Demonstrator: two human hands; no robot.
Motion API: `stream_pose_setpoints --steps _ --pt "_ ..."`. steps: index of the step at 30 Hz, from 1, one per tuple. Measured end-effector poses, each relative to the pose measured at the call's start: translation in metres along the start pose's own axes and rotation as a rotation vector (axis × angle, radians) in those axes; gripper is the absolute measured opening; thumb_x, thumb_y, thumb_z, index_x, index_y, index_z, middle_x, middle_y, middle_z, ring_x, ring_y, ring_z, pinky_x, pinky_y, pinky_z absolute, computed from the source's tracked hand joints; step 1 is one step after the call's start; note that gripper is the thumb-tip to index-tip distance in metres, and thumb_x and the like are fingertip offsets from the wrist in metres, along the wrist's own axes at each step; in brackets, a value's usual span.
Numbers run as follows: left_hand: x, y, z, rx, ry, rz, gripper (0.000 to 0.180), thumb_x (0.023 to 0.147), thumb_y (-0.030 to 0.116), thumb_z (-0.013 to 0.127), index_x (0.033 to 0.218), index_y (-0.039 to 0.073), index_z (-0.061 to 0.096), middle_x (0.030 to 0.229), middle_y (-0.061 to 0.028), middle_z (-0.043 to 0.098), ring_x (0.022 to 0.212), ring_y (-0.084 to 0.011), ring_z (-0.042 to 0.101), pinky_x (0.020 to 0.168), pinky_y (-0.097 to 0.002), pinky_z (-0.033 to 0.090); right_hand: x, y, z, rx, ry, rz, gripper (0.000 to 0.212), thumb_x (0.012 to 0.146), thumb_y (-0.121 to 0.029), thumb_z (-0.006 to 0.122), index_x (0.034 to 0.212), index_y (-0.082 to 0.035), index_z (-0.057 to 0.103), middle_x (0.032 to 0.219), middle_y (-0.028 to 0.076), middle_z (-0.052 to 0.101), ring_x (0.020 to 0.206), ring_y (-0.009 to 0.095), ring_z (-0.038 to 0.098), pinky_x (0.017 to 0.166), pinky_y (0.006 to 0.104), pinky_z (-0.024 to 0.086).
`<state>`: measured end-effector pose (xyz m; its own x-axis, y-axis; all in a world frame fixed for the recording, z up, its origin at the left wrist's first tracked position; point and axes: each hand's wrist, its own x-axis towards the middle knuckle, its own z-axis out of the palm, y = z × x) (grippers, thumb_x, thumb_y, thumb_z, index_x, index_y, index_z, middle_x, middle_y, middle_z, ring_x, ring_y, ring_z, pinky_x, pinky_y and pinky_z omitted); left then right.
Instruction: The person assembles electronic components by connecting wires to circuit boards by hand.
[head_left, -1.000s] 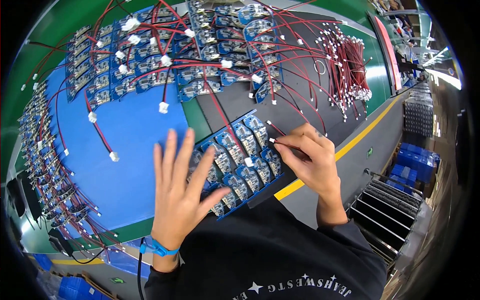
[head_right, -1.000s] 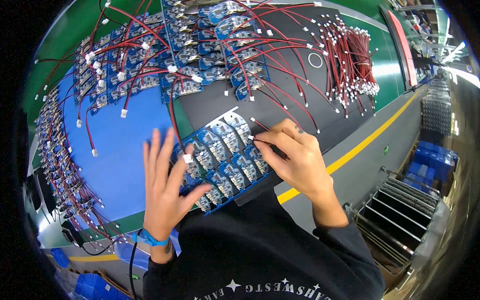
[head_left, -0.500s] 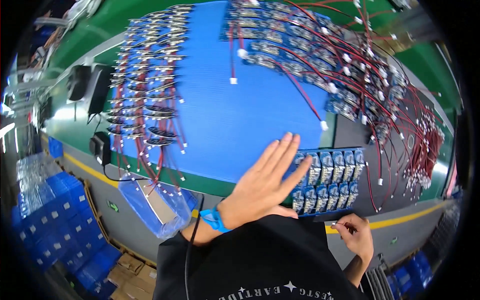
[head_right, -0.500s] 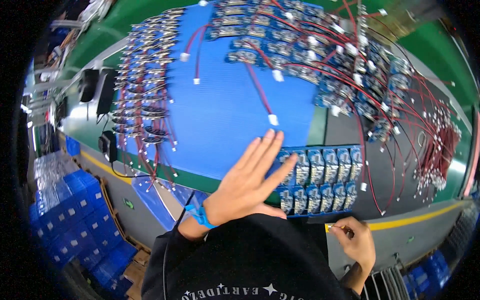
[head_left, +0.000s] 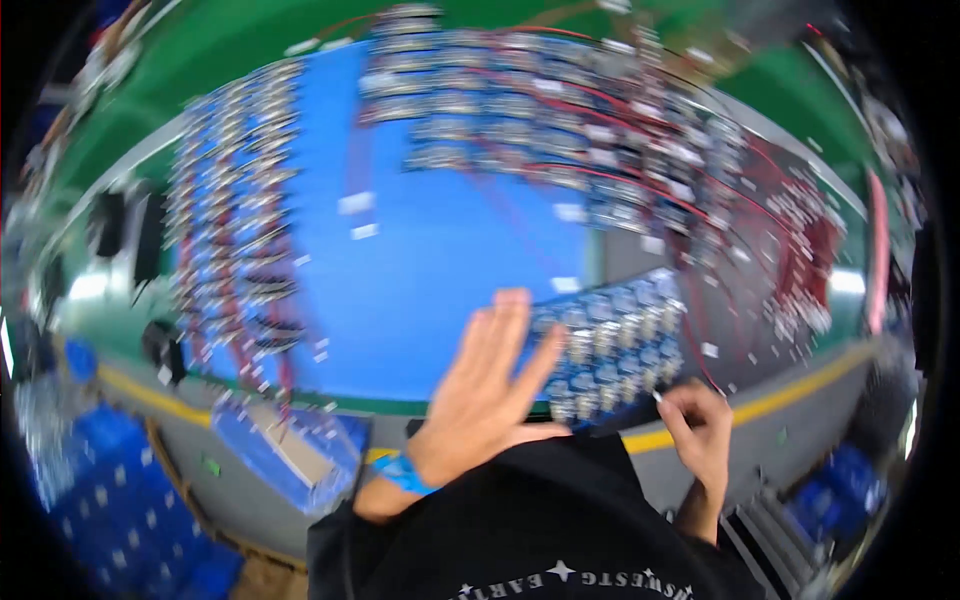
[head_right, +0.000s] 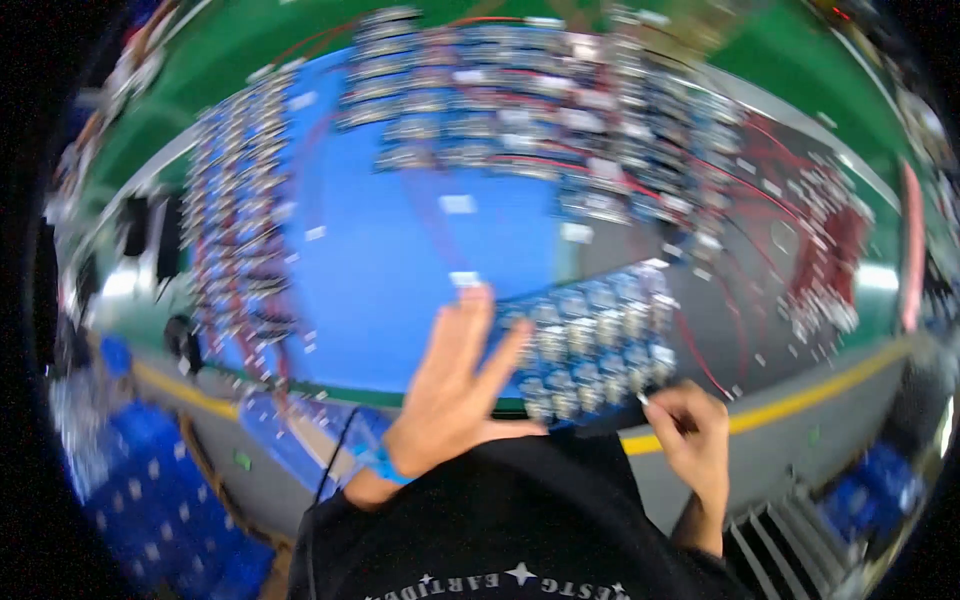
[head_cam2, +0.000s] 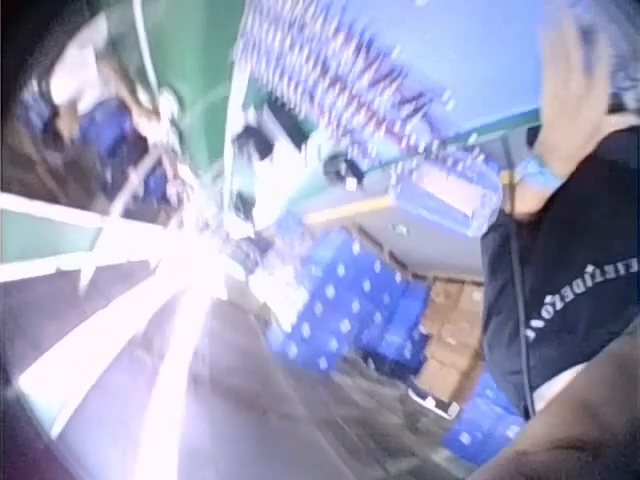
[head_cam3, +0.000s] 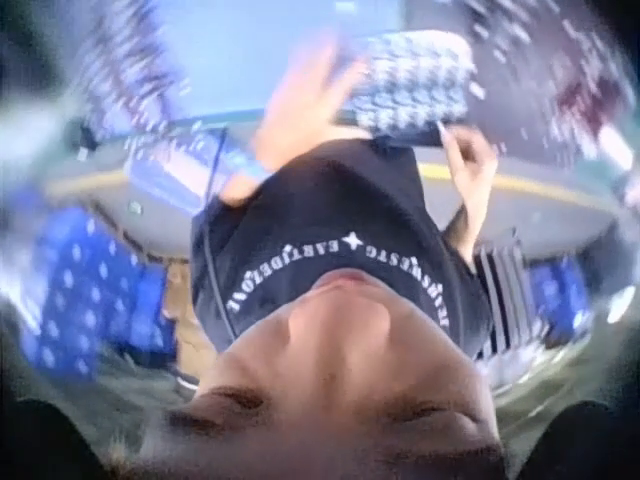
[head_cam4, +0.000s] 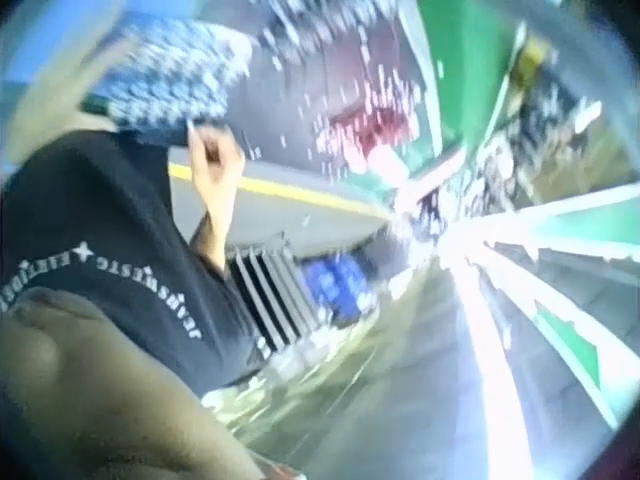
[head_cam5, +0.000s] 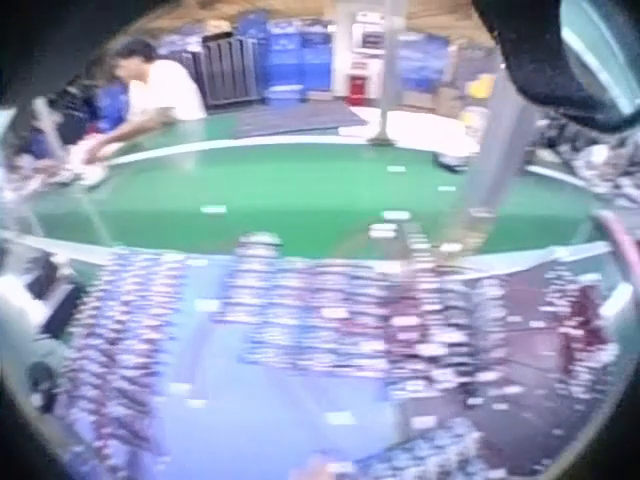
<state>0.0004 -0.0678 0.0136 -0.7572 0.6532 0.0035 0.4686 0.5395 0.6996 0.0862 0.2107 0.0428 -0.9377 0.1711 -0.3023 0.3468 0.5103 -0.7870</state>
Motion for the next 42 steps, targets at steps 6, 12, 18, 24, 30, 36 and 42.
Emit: stream_pose_setpoints --steps 6,12,18,24,30,36,42 --pt "0.01 0.002 0.002 0.128 -0.007 -0.016 0.095 0.064 0.049 0.083 0.14 0.004 0.048 0.154 -0.026 0.028 0.142 -0.0504 0.021 0.111 -0.0638 0.021 0.035 -0.032 0.005 -0.129 0.148 -0.175 0.009 0.078 0.003 0.072 0.085 0.002 0.068 0.067 0.006 0.057 0.052 0.01 0.049 0.048 0.025 0.038" --pt "0.033 0.012 0.007 0.109 0.005 0.055 0.083 0.071 0.04 0.08 0.139 0.005 0.048 0.154 -0.0233 0.03 0.142 -0.0493 0.022 0.111 -0.064 0.02 0.057 -0.035 0.009 -0.252 0.216 -0.268 0.01 0.077 0.002 0.071 0.086 0.001 0.068 0.071 0.01 0.059 0.053 0.02 0.055 0.05 0.0295 0.043" --pt "0.045 0.008 0.018 0.152 0.027 0.15 0.059 0.081 0.035 0.073 0.13 0.005 0.057 0.148 -0.0234 0.039 0.14 -0.0434 0.031 0.109 -0.0642 0.025 0.072 -0.034 -0.003 -0.366 0.22 -0.257 0.006 0.076 0.001 0.068 0.081 0.001 0.066 0.067 0.013 0.059 0.057 0.026 0.06 0.055 0.0333 0.047" --pt "0.044 0.005 0.021 0.139 0.045 0.15 0.058 0.081 0.033 0.073 0.131 0.007 0.057 0.147 -0.022 0.04 0.139 -0.042 0.033 0.11 -0.0639 0.024 0.083 -0.034 0.002 -0.364 0.127 -0.235 0.005 0.077 -0.004 0.065 0.077 0.001 0.064 0.066 0.013 0.058 0.058 0.03 0.058 0.058 0.0382 0.046" --pt "0.043 0.003 0.021 0.137 0.043 0.148 0.059 0.081 0.033 0.073 0.133 0.008 0.056 0.148 -0.0214 0.04 0.139 -0.0423 0.034 0.11 -0.0635 0.025 0.083 -0.045 0.004 -0.428 0.092 -0.185 0.008 0.078 -0.007 0.064 0.075 0.0 0.063 0.07 0.017 0.061 0.064 0.036 0.061 0.061 0.0429 0.047" --pt "0.045 0.005 0.021 0.141 0.047 0.153 0.059 0.081 0.032 0.072 0.133 0.008 0.056 0.148 -0.0213 0.04 0.138 -0.0423 0.034 0.11 -0.0629 0.025 0.091 -0.06 0.005 -0.661 0.04 -0.315 0.016 0.078 -0.004 0.071 0.077 0.003 0.057 0.067 0.017 0.057 0.065 0.04 0.056 0.059 0.0434 0.044" --pt "0.043 0.005 0.019 0.152 0.05 0.15 0.056 0.081 0.032 0.072 0.13 0.007 0.058 0.146 -0.0211 0.041 0.138 -0.0413 0.035 0.11 -0.0624 0.025 0.099 -0.051 -0.009 -0.492 -0.101 -0.184 0.016 0.084 -0.01 0.069 0.081 0.004 0.062 0.07 0.016 0.063 0.063 0.029 0.063 0.059 0.0384 0.048"
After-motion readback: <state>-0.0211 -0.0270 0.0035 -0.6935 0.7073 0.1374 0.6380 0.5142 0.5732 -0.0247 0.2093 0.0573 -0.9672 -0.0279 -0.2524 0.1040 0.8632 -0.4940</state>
